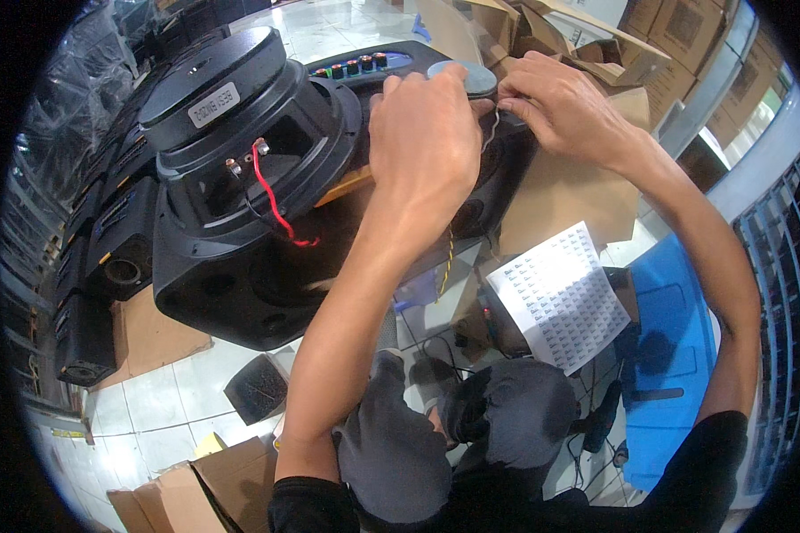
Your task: The person unpacks a speaker component from a cardboard box and places it on a speaker. They then connect wires to the speaker terminals and use a soldering iron to solder the connections. The person also handles a small circular component and attaches it to the speaker.
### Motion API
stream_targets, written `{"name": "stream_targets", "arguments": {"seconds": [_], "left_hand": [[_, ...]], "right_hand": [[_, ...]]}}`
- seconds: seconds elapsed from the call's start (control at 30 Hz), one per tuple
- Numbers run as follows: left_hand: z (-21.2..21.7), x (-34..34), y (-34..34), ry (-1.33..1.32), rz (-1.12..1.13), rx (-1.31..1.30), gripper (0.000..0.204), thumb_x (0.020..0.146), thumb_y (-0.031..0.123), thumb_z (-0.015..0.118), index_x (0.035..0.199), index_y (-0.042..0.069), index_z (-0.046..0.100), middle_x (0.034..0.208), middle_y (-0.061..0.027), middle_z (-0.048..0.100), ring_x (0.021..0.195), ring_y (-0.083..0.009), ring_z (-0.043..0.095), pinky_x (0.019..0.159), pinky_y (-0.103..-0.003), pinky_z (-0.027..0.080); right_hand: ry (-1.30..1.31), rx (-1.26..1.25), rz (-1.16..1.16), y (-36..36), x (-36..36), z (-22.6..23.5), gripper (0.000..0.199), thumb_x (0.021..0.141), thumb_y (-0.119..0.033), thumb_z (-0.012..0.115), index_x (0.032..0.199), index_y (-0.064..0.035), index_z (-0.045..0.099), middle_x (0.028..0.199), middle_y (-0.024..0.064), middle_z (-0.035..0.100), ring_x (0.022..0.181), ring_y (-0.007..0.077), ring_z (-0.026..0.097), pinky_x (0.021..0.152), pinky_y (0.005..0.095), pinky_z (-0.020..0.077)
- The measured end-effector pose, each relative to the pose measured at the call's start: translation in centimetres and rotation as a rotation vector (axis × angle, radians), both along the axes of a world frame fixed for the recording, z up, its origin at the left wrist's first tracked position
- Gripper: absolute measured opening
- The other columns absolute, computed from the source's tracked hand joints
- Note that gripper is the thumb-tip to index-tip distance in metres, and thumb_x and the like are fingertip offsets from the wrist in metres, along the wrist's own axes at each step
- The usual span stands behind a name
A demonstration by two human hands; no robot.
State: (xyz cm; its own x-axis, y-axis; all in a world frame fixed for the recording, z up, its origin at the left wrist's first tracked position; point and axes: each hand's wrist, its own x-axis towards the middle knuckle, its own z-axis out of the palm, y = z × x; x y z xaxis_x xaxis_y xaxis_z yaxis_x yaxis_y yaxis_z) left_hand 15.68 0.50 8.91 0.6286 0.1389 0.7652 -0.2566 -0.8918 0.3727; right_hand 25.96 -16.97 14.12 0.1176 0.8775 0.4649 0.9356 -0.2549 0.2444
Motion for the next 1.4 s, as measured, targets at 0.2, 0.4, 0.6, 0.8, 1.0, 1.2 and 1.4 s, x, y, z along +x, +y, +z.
{"name": "stream_targets", "arguments": {"seconds": [0.2, 0.4, 0.6, 0.8, 1.0, 1.2, 1.4], "left_hand": [[-0.1, 0.1, -0.1, 0.014, -0.02, -0.037, 0.027, 0.087, 0.017, 0.062, 0.104, -0.003, 0.07, 0.094, -0.0265, 0.069, 0.095, -0.043, 0.063, 0.086, -0.052, 0.047], [-0.5, 0.4, 0.0, -0.037, 0.025, 0.061, 0.029, 0.088, 0.016, 0.057, 0.108, -0.002, 0.07, 0.095, -0.0264, 0.068, 0.097, -0.0419, 0.062, 0.086, -0.051, 0.047], [-0.3, 0.2, 0.0, -0.013, 0.033, 0.05, 0.032, 0.088, 0.016, 0.059, 0.111, -0.002, 0.07, 0.095, -0.026, 0.068, 0.097, -0.0418, 0.062, 0.086, -0.051, 0.047], [0.2, 0.0, 0.1, 0.04, 0.036, 0.038, 0.038, 0.089, 0.023, 0.069, 0.12, 0.001, 0.069, 0.096, -0.0263, 0.072, 0.092, -0.0438, 0.069, 0.087, -0.05, 0.054], [0.6, -0.3, 0.0, 0.09, 0.029, 0.005, 0.035, 0.09, 0.022, 0.066, 0.121, 0.004, 0.068, 0.097, -0.0265, 0.071, 0.095, -0.0439, 0.069, 0.088, -0.051, 0.052], [1.0, -0.2, 0.2, 0.173, 0.042, 0.02, 0.037, 0.092, 0.019, 0.063, 0.126, 0.005, 0.064, 0.099, -0.027, 0.071, 0.1, -0.0447, 0.067, 0.091, -0.052, 0.05], [0.8, -0.2, 0.5, 0.14, 0.003, 0.034, 0.037, 0.092, 0.017, 0.062, 0.126, 0.004, 0.062, 0.104, -0.0279, 0.07, 0.102, -0.0456, 0.066, 0.092, -0.052, 0.05]], "right_hand": [[0.117, 0.07, -0.196, 0.8, -1.8, -0.4, 0.017, 0.09, -0.009, 0.06, 0.089, 0.0073, 0.065, 0.086, 0.0251, 0.064, 0.087, 0.0431, 0.062, 0.08, 0.0485, 0.0502], [0.375, 0.02, -0.515, 2.5, -3.1, 1.1, 0.031, 0.088, -0.014, 0.061, 0.069, 0.0095, 0.06, 0.064, 0.026, 0.059, 0.062, 0.0357, 0.062, 0.062, 0.0448, 0.047], [0.491, 0.042, -0.601, 2.8, -3.3, 1.9, 0.034, 0.085, -0.017, 0.064, 0.065, 0.0099, 0.061, 0.055, 0.0156, 0.052, 0.052, 0.0202, 0.051, 0.055, 0.0415, 0.0428], [0.61, 0.068, -0.481, 1.2, -2.3, 2.4, 0.032, 0.088, -0.018, 0.067, 0.074, 0.0107, 0.066, 0.059, 0.0113, 0.058, 0.058, 0.0161, 0.054, 0.056, 0.0348, 0.0441], [0.349, 0.143, -0.17, 0.0, -1.4, 1.4, 0.022, 0.088, -0.015, 0.067, 0.095, 0.0052, 0.072, 0.086, 0.0201, 0.071, 0.077, 0.0328, 0.069, 0.076, 0.0404, 0.0536], [0.119, 0.059, 0.096, -0.3, -0.2, 0.9, 0.014, 0.086, -0.003, 0.07, 0.099, 0.0022, 0.068, 0.094, 0.0137, 0.066, 0.089, 0.0333, 0.062, 0.078, 0.0389, 0.0516], [-0.287, -0.062, 0.233, -0.6, 0.7, 1.5, 0.024, 0.082, -0.006, 0.067, 0.106, -0.0044, 0.065, 0.099, 0.0079, 0.064, 0.095, 0.0281, 0.064, 0.084, 0.0374, 0.0543]]}}
